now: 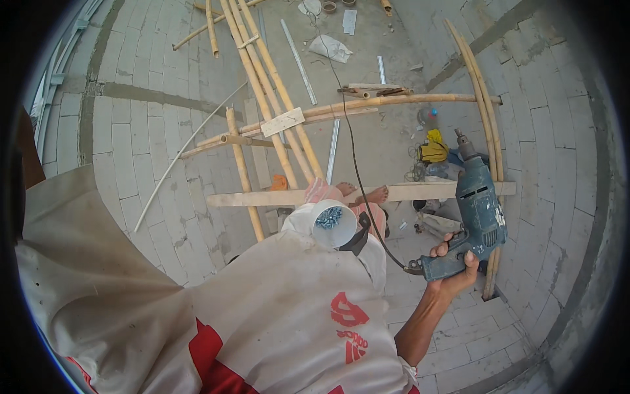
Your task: The person places screws onto a power drill bit, positions metal brackets against the steel roof framing, and drives the screws into the frame using the drill.
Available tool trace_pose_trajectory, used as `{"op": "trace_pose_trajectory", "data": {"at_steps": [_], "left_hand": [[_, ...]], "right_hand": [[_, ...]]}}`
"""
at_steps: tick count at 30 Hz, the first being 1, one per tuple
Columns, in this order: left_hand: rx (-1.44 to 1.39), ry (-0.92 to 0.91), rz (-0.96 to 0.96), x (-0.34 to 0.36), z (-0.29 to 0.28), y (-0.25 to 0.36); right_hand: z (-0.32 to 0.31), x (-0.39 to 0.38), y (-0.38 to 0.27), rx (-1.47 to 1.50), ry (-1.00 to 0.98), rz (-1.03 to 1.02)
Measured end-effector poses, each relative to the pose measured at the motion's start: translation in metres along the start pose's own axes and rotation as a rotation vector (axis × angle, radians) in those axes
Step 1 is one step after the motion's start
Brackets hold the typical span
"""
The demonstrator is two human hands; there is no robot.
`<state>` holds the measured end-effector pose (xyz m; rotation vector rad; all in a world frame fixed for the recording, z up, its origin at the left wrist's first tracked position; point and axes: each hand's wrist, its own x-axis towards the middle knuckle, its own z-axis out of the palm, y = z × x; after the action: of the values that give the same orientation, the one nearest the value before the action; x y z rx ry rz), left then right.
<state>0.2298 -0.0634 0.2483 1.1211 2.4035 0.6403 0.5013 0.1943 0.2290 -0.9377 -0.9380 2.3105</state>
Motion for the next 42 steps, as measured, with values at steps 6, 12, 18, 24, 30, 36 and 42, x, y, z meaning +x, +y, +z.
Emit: {"op": "trace_pose_trajectory", "data": {"at_steps": [6, 12, 18, 24, 30, 36, 42], "left_hand": [[-0.065, -0.028, -0.038, -0.036, 0.057, -0.01], [-0.028, -0.002, -0.096, -0.047, 0.034, -0.017], [-0.024, 0.013, -0.115, -0.051, 0.028, -0.021], [-0.002, 0.012, -0.174, -0.055, 0.038, -0.022], [0.015, 0.028, -0.194, -0.052, 0.037, -0.023], [0.034, 0.042, -0.187, -0.046, 0.025, -0.034], [0.071, 0.051, -0.138, -0.029, 0.022, -0.055]], "right_hand": [[-0.066, 0.0, 0.057, 0.066, 0.283, 0.205], [-0.05, 0.002, 0.087, 0.12, 0.352, 0.246], [-0.042, 0.012, 0.098, 0.158, 0.344, 0.228], [-0.056, 0.038, 0.119, 0.18, 0.311, 0.331], [-0.062, 0.055, 0.13, 0.191, 0.33, 0.34], [-0.063, 0.058, 0.139, 0.244, 0.34, 0.323], [-0.071, 0.077, 0.172, 0.321, 0.389, 0.223]]}}
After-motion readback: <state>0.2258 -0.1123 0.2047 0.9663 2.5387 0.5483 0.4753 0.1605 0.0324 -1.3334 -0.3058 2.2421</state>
